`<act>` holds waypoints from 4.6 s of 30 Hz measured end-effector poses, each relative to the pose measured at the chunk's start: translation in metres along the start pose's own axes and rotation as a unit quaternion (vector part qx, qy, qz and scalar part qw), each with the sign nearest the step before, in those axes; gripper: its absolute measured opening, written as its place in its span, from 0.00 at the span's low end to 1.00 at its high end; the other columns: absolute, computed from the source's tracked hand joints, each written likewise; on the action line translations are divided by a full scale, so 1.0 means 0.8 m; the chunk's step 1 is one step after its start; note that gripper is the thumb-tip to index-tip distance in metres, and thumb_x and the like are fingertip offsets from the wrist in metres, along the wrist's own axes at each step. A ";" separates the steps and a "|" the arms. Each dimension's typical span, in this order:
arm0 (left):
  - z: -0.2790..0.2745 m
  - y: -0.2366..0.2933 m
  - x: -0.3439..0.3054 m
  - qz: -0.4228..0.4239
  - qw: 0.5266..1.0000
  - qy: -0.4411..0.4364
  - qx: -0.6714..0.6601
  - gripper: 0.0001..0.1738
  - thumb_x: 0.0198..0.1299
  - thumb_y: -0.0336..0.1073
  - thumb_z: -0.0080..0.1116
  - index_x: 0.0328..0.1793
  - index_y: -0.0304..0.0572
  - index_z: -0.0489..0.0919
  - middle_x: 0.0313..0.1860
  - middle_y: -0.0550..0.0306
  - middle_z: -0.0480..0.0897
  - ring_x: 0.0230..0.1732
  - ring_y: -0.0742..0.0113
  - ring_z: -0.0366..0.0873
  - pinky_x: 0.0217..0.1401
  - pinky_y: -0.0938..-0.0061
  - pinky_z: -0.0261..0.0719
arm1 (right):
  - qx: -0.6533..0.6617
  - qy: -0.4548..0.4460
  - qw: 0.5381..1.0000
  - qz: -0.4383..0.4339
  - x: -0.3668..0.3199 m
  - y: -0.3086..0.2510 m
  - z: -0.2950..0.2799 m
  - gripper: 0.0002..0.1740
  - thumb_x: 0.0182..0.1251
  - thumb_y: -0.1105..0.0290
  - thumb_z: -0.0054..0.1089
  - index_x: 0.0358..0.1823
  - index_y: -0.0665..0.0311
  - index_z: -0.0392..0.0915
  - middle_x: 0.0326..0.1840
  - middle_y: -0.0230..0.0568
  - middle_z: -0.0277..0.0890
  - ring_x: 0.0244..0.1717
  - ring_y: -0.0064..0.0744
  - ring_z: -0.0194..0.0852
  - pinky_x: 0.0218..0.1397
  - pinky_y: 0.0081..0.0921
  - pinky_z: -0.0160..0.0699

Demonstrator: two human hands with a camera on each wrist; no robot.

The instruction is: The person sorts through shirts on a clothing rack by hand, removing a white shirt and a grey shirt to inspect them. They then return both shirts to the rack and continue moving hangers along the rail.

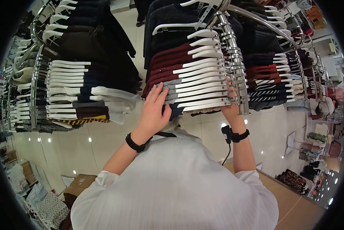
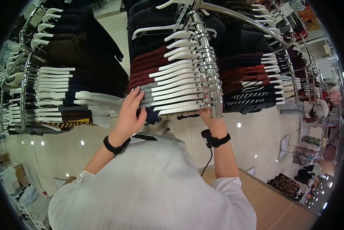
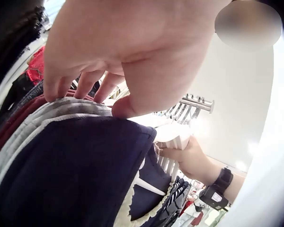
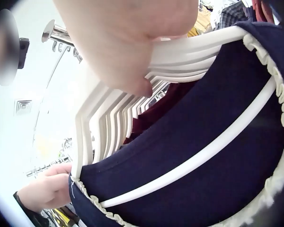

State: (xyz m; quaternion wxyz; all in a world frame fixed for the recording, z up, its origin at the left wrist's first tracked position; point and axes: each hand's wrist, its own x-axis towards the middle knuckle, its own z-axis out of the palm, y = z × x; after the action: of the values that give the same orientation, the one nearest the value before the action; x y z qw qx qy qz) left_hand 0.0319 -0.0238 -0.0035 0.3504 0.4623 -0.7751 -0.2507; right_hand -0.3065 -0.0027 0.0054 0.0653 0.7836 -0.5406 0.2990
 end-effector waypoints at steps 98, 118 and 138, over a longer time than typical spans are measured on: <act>-0.254 0.073 -0.248 -0.181 0.950 0.119 0.226 0.41 0.41 0.16 0.65 0.69 0.29 0.73 0.62 0.36 0.80 0.66 0.34 0.76 0.73 0.52 0.75 | 0.266 -0.338 0.882 -0.193 0.105 -0.383 0.039 0.39 0.45 0.68 0.67 0.63 0.74 0.68 0.47 0.55 0.80 0.52 0.59 0.80 0.53 0.52 0.75; -0.478 -0.172 -0.229 -0.114 0.961 0.080 0.239 0.33 0.41 0.16 0.65 0.60 0.30 0.79 0.58 0.39 0.83 0.61 0.35 0.79 0.64 0.54 0.80 | 0.260 -0.301 0.911 -0.107 0.211 -0.591 0.227 0.35 0.53 0.70 0.67 0.61 0.80 0.67 0.52 0.68 0.81 0.53 0.69 0.83 0.57 0.57 0.82; -0.481 -0.245 -0.181 -0.093 0.978 0.086 0.165 0.29 0.42 0.15 0.64 0.54 0.41 0.82 0.49 0.48 0.84 0.55 0.40 0.82 0.58 0.59 0.81 | 0.201 -0.239 0.943 -0.112 0.252 -0.581 0.273 0.28 0.51 0.68 0.68 0.52 0.71 0.69 0.47 0.59 0.82 0.49 0.64 0.84 0.49 0.59 0.81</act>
State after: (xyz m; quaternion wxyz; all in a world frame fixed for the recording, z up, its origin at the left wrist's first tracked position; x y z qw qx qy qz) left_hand 0.4834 -0.0068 0.0535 0.3101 0.6039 -0.7259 -0.1105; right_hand 0.2398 -0.0693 0.0395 -0.1919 0.8844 -0.3776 0.1959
